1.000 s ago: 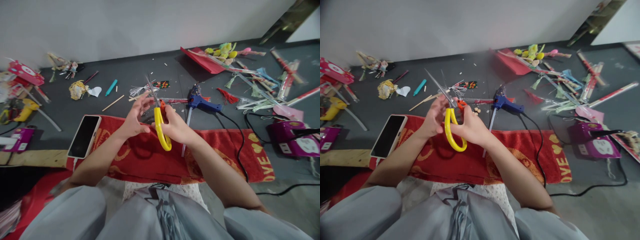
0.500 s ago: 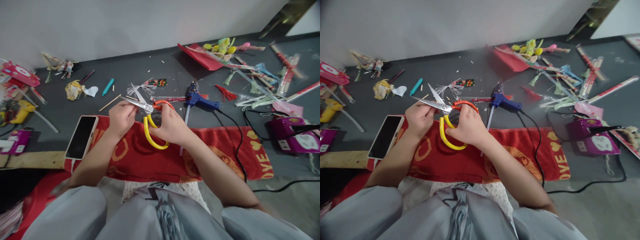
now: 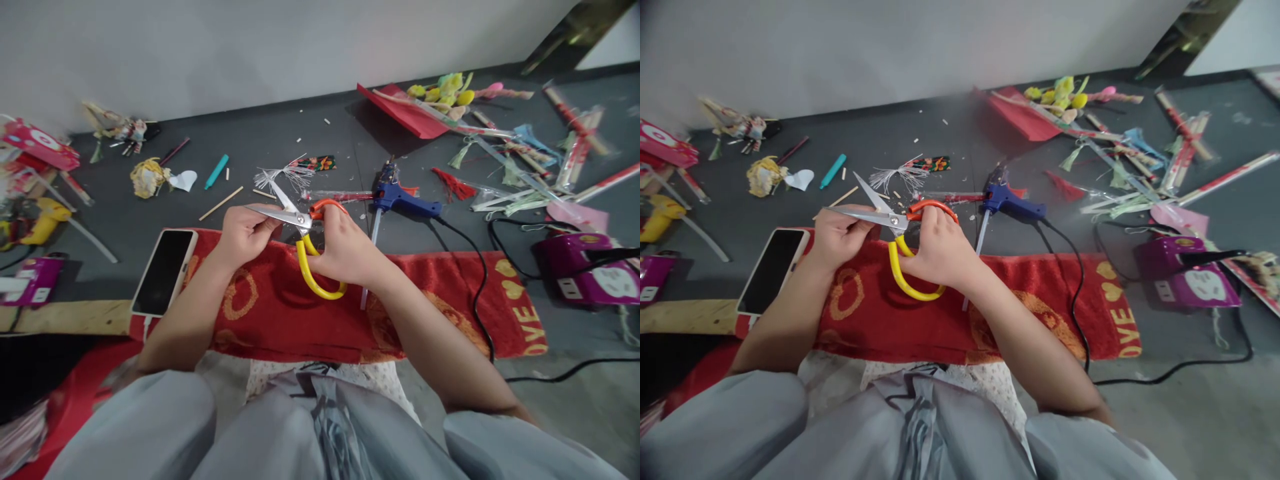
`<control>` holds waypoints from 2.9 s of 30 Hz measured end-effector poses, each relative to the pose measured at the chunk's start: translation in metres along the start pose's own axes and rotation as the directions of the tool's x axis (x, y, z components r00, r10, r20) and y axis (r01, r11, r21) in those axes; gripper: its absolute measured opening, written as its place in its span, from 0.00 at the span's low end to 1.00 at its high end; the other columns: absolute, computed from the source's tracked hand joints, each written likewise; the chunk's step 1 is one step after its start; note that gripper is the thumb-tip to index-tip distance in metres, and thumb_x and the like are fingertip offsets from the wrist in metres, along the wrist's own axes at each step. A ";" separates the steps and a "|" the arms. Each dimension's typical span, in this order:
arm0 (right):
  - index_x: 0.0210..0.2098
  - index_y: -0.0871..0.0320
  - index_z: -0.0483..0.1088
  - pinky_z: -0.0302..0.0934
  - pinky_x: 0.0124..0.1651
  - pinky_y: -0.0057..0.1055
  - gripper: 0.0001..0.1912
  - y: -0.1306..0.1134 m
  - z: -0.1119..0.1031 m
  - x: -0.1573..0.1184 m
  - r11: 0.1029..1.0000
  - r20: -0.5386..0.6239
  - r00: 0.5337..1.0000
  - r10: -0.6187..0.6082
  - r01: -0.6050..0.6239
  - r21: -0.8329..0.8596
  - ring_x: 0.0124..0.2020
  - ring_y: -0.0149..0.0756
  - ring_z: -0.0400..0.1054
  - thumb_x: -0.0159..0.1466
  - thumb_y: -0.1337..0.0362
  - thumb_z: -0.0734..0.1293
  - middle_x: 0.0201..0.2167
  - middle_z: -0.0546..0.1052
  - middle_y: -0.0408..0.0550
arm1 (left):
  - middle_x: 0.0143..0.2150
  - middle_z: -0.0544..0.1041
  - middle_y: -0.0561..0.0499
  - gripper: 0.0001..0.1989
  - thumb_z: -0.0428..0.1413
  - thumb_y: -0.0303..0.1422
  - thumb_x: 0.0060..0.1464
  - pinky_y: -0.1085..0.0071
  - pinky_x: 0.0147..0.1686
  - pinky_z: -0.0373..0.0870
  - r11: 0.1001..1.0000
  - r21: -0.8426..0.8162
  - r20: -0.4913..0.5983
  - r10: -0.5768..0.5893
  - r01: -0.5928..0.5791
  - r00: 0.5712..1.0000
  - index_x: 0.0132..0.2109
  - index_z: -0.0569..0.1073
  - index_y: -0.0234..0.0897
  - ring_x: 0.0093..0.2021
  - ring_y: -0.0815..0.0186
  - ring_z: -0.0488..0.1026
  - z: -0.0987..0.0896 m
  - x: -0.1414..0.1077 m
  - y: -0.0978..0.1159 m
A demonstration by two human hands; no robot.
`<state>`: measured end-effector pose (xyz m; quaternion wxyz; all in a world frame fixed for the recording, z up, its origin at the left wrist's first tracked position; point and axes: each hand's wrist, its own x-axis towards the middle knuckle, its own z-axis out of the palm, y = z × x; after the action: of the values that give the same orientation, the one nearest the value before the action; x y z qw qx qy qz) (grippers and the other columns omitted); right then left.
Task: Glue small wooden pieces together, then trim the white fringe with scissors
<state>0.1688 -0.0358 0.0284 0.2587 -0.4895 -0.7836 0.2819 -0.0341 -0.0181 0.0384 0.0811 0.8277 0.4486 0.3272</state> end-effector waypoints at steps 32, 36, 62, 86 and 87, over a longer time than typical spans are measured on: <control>0.36 0.55 0.54 0.59 0.38 0.40 0.18 -0.009 -0.011 -0.001 0.987 0.218 0.966 0.142 -0.154 0.037 0.33 0.43 0.65 0.53 0.50 0.59 0.33 0.71 0.53 | 0.23 0.71 0.52 0.26 0.41 0.46 0.66 0.72 0.26 0.63 1.000 -0.005 -0.026 0.014 -0.014 1.000 0.26 0.68 0.37 0.24 0.70 0.67 0.007 -0.001 0.005; 0.34 0.54 0.53 0.58 0.37 0.39 0.17 -0.006 -0.011 -0.001 0.987 0.227 0.966 0.126 -0.144 0.067 0.31 0.41 0.64 0.54 0.50 0.61 0.30 0.71 0.50 | 0.23 0.70 0.52 0.25 0.42 0.44 0.66 0.72 0.27 0.63 0.999 -0.019 -0.027 0.043 -0.043 0.999 0.25 0.67 0.37 0.25 0.71 0.67 0.006 -0.001 0.004; 0.31 0.53 0.50 0.53 0.31 0.32 0.18 -0.006 -0.026 0.002 0.972 0.383 0.914 0.133 -0.196 0.129 0.29 0.34 0.58 0.57 0.50 0.63 0.29 0.66 0.44 | 0.25 0.75 0.51 0.25 0.42 0.45 0.66 0.74 0.27 0.66 0.991 -0.109 -0.020 0.079 -0.081 0.997 0.25 0.68 0.37 0.26 0.71 0.71 0.007 0.001 0.000; 0.41 0.59 0.57 0.61 0.51 0.47 0.25 0.002 -0.003 -0.002 1.000 0.059 0.998 -0.002 0.003 -0.022 0.49 0.53 0.67 0.56 0.45 0.63 0.43 0.71 0.62 | 0.17 0.62 0.57 0.21 0.51 0.48 0.61 0.75 0.19 0.56 0.778 -0.582 0.185 -0.156 0.236 0.970 0.29 0.71 0.37 0.17 0.75 0.59 0.013 0.000 0.002; 0.41 0.59 0.57 0.61 0.51 0.48 0.26 0.002 -0.003 -0.002 0.999 0.054 0.999 -0.007 0.009 -0.032 0.49 0.54 0.67 0.56 0.45 0.63 0.43 0.71 0.62 | 0.16 0.61 0.57 0.21 0.52 0.49 0.60 0.75 0.18 0.55 0.744 -0.617 0.213 -0.158 0.259 0.964 0.29 0.72 0.37 0.16 0.75 0.58 0.013 0.000 0.002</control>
<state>0.1727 -0.0363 0.0288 0.2306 -0.4826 -0.7967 0.2814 -0.0248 -0.0169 0.0298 0.4267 0.7168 0.3930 0.3870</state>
